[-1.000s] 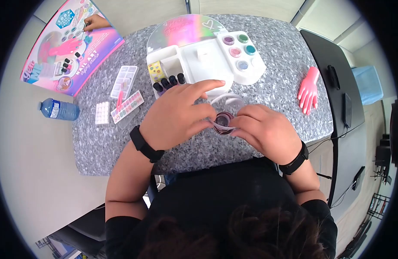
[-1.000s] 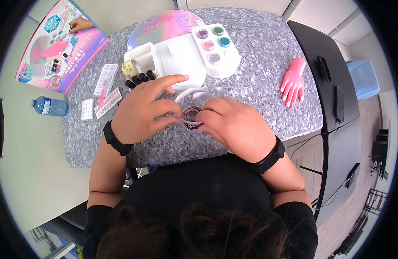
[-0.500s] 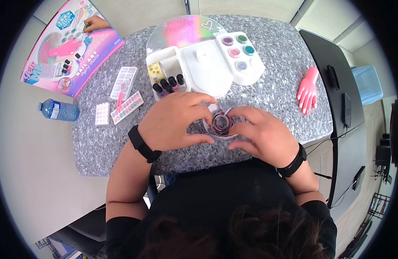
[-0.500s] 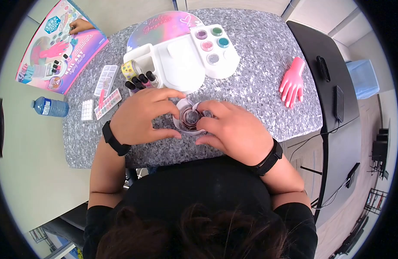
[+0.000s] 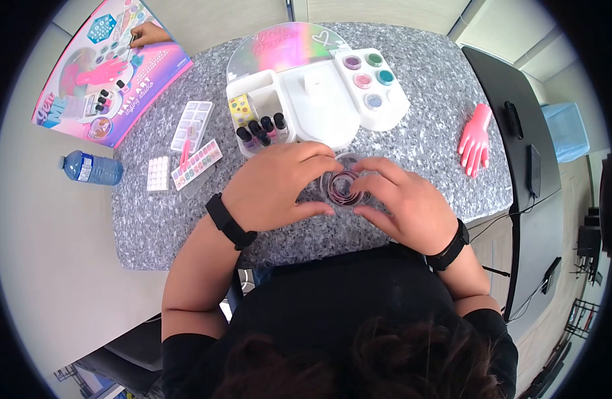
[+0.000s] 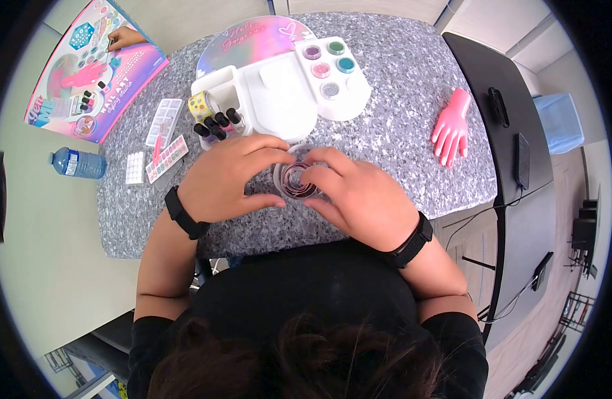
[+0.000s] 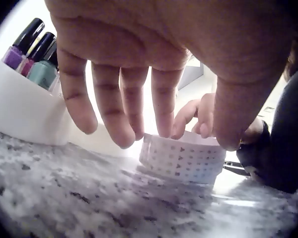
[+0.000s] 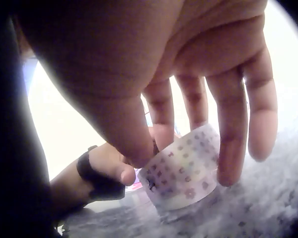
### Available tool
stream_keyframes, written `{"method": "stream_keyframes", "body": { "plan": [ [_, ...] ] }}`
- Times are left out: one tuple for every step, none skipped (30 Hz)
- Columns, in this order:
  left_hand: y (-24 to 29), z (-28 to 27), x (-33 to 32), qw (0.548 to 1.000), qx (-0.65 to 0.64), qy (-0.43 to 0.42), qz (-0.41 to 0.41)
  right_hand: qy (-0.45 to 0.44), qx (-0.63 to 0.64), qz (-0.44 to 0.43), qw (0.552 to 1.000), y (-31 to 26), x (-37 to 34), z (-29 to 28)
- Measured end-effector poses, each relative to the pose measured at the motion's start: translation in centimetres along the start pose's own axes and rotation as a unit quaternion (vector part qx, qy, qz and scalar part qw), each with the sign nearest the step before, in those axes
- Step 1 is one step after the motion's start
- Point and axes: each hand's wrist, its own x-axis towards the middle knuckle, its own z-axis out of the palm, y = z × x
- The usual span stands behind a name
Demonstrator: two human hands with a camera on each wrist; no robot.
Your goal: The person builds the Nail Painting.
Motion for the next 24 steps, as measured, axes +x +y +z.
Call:
{"method": "stream_keyframes", "body": {
  "plan": [
    [0.1,0.0,0.0,1.0,-0.001,-0.006,-0.003,0.0,0.0,0.0,1.0,0.0,0.0,0.0],
    [0.2,0.0,0.0,1.0,-0.002,-0.012,-0.006,-0.002,0.0,0.003,1.0,0.1,0.0,0.1],
    [0.2,0.1,0.0,1.0,-0.002,-0.012,-0.005,-0.003,0.0,0.006,1.0,0.2,0.0,0.1],
    [0.2,0.1,0.1,1.0,-0.008,-0.008,-0.009,-0.003,0.0,0.006,1.0,0.1,0.0,0.0],
    [0.3,0.2,0.1,1.0,-0.013,-0.005,-0.013,-0.005,0.004,0.021,1.0,0.0,0.0,-0.1],
    [0.3,0.2,0.1,1.0,-0.013,-0.005,-0.013,-0.007,0.007,0.036,0.999,-0.1,0.0,-0.2],
    [0.4,0.3,0.1,1.0,-0.009,0.001,-0.013,-0.007,0.007,0.036,0.999,-0.2,0.1,-0.2],
    [0.4,0.3,0.1,1.0,-0.006,0.007,-0.013,0.017,0.004,0.029,0.999,-0.2,0.2,-0.2],
    [0.4,0.3,0.1,1.0,-0.006,0.007,-0.013,0.04,0.0,0.022,0.999,-0.2,0.3,-0.2],
    [0.4,0.3,0.0,1.0,-0.001,0.0,-0.019,0.04,0.0,0.022,0.999,-0.1,0.2,-0.1],
    [0.3,0.3,0.0,1.0,0.004,-0.007,-0.024,0.039,-0.009,0.03,0.999,0.1,0.2,0.1],
    [0.3,0.4,0.0,1.0,0.004,-0.007,-0.024,0.038,-0.018,0.038,0.998,0.3,0.1,0.3],
    [0.3,0.5,0.0,1.0,0.008,-0.018,-0.023,0.038,-0.018,0.038,0.998,0.4,0.1,0.5],
    [0.2,0.5,0.0,0.999,0.014,-0.029,-0.022,0.011,-0.011,0.055,0.998,0.6,0.1,0.7],
    [0.1,0.6,0.0,0.999,0.015,-0.029,-0.022,-0.015,-0.004,0.07,0.997,0.7,0.2,0.8],
    [0.1,0.6,0.0,0.999,0.014,-0.03,-0.005,-0.015,-0.003,0.069,0.998,0.9,0.4,0.8],
    [0.0,0.7,0.0,0.999,0.013,-0.031,0.012,-0.027,0.009,0.073,0.997,1.0,0.6,0.8],
    [0.0,0.7,0.0,0.999,0.014,-0.03,0.01,-0.04,0.022,0.077,0.996,1.2,0.8,0.8],
    [0.0,0.8,-0.1,0.999,0.027,-0.019,0.01,-0.041,0.023,0.074,0.996,1.2,1.1,0.7],
    [0.1,0.8,-0.1,0.999,0.04,-0.008,0.01,-0.012,0.045,0.067,0.997,1.2,1.4,0.4],
    [0.1,0.7,-0.1,0.999,0.041,-0.007,0.009,0.016,0.067,0.059,0.996,1.2,1.7,0.1],
    [0.1,0.5,0.0,0.998,0.049,0.031,0.019,0.016,0.068,0.057,0.996,1.1,2.3,-0.3],
    [0.1,0.3,0.0,0.995,0.057,0.069,0.03,0.039,0.084,0.039,0.995,1.1,3.0,-0.8],
    [0.3,-0.3,0.2,0.995,0.061,0.07,0.029,0.063,0.1,0.021,0.993,1.0,3.8,-1.4]
  ]
}}
